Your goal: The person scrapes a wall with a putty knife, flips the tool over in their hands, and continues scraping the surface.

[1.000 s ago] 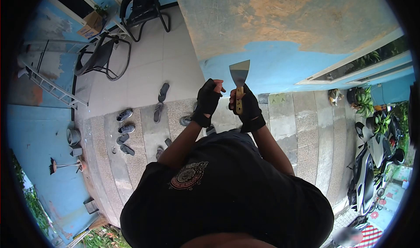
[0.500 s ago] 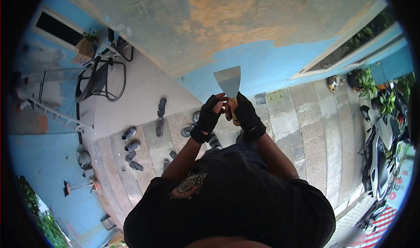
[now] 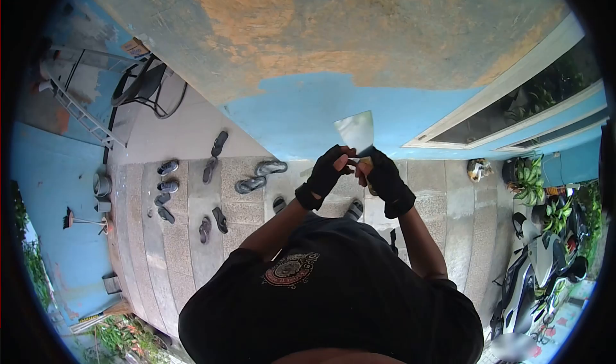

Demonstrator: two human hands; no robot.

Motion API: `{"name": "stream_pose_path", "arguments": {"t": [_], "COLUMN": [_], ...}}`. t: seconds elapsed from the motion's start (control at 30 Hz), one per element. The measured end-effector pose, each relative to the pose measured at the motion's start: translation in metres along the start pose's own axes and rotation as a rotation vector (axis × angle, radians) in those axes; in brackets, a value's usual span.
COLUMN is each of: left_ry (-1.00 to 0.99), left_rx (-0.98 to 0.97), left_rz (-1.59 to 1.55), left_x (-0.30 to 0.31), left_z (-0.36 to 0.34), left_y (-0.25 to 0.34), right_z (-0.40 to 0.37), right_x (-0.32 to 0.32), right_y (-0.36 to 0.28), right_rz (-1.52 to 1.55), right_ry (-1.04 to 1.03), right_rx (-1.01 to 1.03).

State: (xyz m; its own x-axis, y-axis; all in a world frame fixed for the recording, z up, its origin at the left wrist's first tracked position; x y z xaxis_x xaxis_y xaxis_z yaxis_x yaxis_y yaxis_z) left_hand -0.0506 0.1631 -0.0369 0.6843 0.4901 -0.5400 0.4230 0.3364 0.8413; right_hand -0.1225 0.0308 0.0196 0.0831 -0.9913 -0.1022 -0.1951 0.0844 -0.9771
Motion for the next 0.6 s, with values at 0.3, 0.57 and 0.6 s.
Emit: {"name": "stream_pose_path", "arguments": {"t": [0.3,0.57,0.6], "left_ry": [0.027,-0.089,-0.158], "left_rx": [-0.037,0.011,0.038], "left_rz": [0.088,-0.037,-0.039], "left_x": [-0.048,-0.056,-0.055], "left_z": [0.02,0.041,0.046], "left_y": [0.002,0.002,-0.004], "right_z": [-0.03,-0.05,-0.052], "right_x": [0.037,0.029,0.036], "right_y": [0.003,-0.01,-0.003], "right_rz": [0.11,0.191,0.178], "right_ry": [0.084,0.193,0.19], "right_rx": [0.071,0.084,0.089]}}
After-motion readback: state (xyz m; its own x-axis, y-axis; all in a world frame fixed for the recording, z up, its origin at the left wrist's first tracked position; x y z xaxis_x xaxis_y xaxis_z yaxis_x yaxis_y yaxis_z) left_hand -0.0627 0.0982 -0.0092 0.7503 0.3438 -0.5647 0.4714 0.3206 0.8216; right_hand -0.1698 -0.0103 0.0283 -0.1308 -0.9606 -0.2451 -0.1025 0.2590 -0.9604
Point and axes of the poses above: each hand's wrist, its own z-axis towards the middle knuckle, its own x-axis out of the back of the hand, y = z × x, the point moved 5 cm from there along z, towards the middle knuckle, and after that the axes turned 10 degrees about -y, right-handed, at the moved point
